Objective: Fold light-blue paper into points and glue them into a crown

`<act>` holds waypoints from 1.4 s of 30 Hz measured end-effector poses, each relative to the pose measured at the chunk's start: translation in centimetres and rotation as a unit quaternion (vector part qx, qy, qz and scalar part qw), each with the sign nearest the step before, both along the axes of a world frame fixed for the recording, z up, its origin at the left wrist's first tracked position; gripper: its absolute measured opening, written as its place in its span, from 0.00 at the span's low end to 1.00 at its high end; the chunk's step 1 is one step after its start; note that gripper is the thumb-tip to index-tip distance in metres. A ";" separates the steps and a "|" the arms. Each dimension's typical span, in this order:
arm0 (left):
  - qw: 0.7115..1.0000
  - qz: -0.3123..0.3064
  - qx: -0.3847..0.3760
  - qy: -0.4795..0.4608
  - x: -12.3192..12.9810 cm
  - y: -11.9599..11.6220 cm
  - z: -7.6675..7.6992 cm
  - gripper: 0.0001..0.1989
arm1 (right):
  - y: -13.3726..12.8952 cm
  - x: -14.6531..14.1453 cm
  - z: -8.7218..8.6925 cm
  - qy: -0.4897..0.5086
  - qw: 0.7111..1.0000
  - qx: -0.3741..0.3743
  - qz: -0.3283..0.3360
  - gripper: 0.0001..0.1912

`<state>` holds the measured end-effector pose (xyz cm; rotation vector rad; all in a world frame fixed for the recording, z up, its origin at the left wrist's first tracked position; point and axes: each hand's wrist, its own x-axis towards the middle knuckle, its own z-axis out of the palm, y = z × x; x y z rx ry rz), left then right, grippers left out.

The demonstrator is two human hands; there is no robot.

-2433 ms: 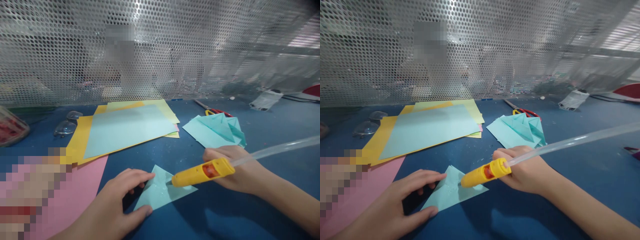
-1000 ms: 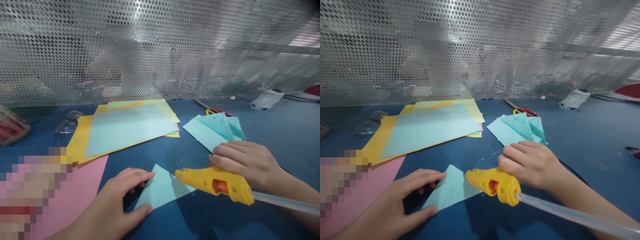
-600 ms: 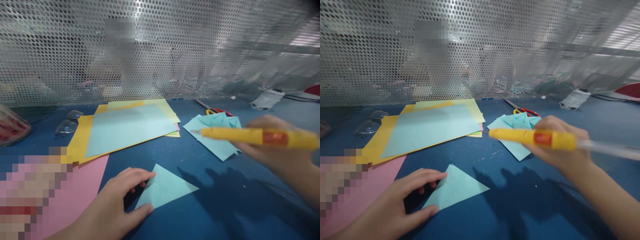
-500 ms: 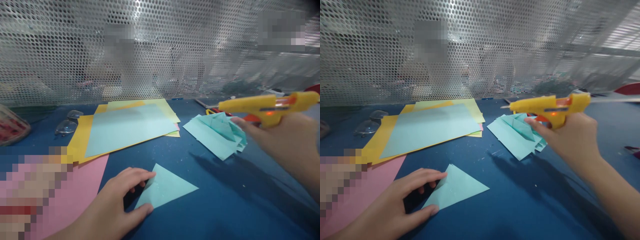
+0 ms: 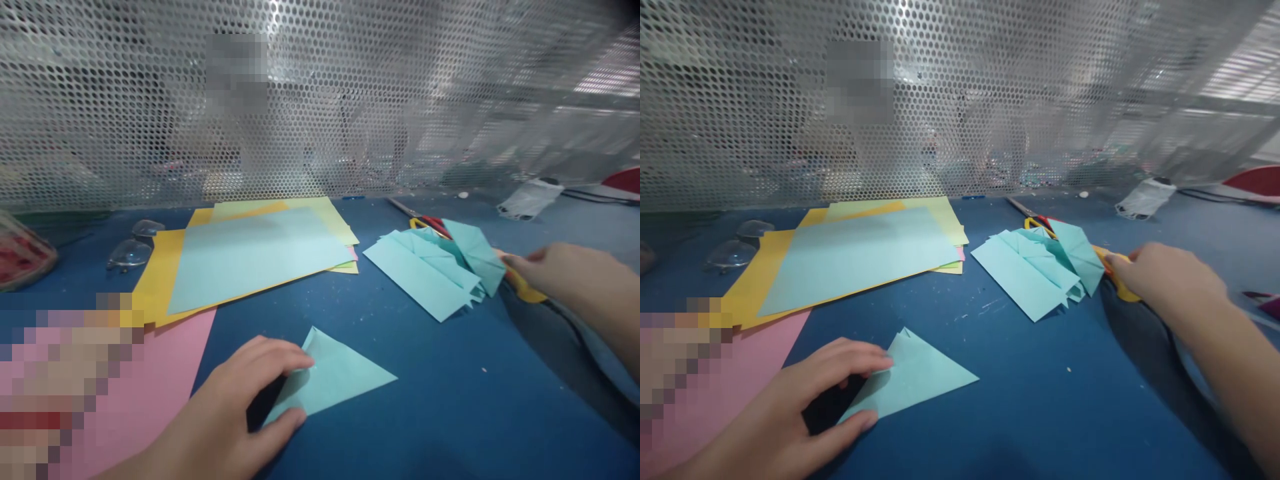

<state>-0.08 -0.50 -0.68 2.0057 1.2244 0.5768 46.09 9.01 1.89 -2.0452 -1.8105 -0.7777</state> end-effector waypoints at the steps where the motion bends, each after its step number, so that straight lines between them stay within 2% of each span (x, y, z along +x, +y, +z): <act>1: 1.000 -0.005 0.010 0.000 0.0 0.0 -0.1 0.16 | -0.2 -0.8 0.4 0.003 1.000 0.017 -0.010 0.20; 3: 1.000 -0.007 0.028 0.005 0.0 -0.1 -0.2 0.17 | -0.7 -3.2 1.1 0.012 0.998 0.058 -0.011 0.15; 5: 0.999 -0.001 0.033 0.013 0.0 -0.2 -0.2 0.18 | -1.5 -6.5 1.5 0.023 0.996 0.082 0.033 0.16; 7: 0.999 0.010 0.028 0.024 0.0 -0.3 -0.2 0.20 | -2.6 -10.0 1.6 0.045 0.987 0.106 0.116 0.15; 10: 0.999 0.012 0.024 0.029 0.0 -0.4 -0.3 0.22 | -4.7 -14.8 1.0 0.068 0.965 0.048 0.249 0.10; 12: 0.999 0.008 0.031 0.026 0.1 -0.4 -0.4 0.22 | -6.1 -17.1 0.3 0.140 0.904 -0.095 0.393 0.13; 14: 0.999 0.003 0.039 0.025 0.1 -0.4 -0.5 0.22 | -7.1 -18.7 -0.4 0.187 0.832 -0.218 0.474 0.20; 16: 0.999 -0.004 0.041 0.028 0.2 -0.4 -0.5 0.23 | -7.6 -19.7 -1.1 0.232 0.786 -0.284 0.498 0.25; 18: 0.999 -0.010 0.038 0.033 0.1 -0.3 -0.5 0.24 | -7.8 -20.3 -1.8 0.267 0.768 -0.306 0.495 0.27; 23: 0.996 -0.039 0.043 0.075 -0.2 -0.1 -0.4 0.26 | -7.6 -20.8 -2.9 0.267 0.768 -0.279 0.511 0.23; 26: 0.995 -0.045 0.047 0.076 -0.4 -0.1 -0.3 0.26 | -7.5 -20.8 -3.0 0.252 0.771 -0.248 0.530 0.19; 28: 0.994 -0.059 0.057 0.070 -0.4 -0.2 -0.2 0.24 | -7.4 -20.8 -2.9 0.248 0.763 -0.231 0.551 0.17; 31: 0.984 -0.098 0.126 0.079 -0.3 -0.3 0.0 0.19 | -7.3 -20.8 -2.8 0.229 0.752 -0.210 0.581 0.14; 37: 0.937 -0.158 0.262 0.169 0.1 -0.4 0.4 0.17 | -7.4 -20.5 -2.5 0.155 0.751 -0.209 0.607 0.14; 42: 0.921 -0.166 0.293 0.195 0.0 -0.4 0.3 0.17 | -7.4 -20.5 -2.2 0.117 0.758 -0.191 0.613 0.14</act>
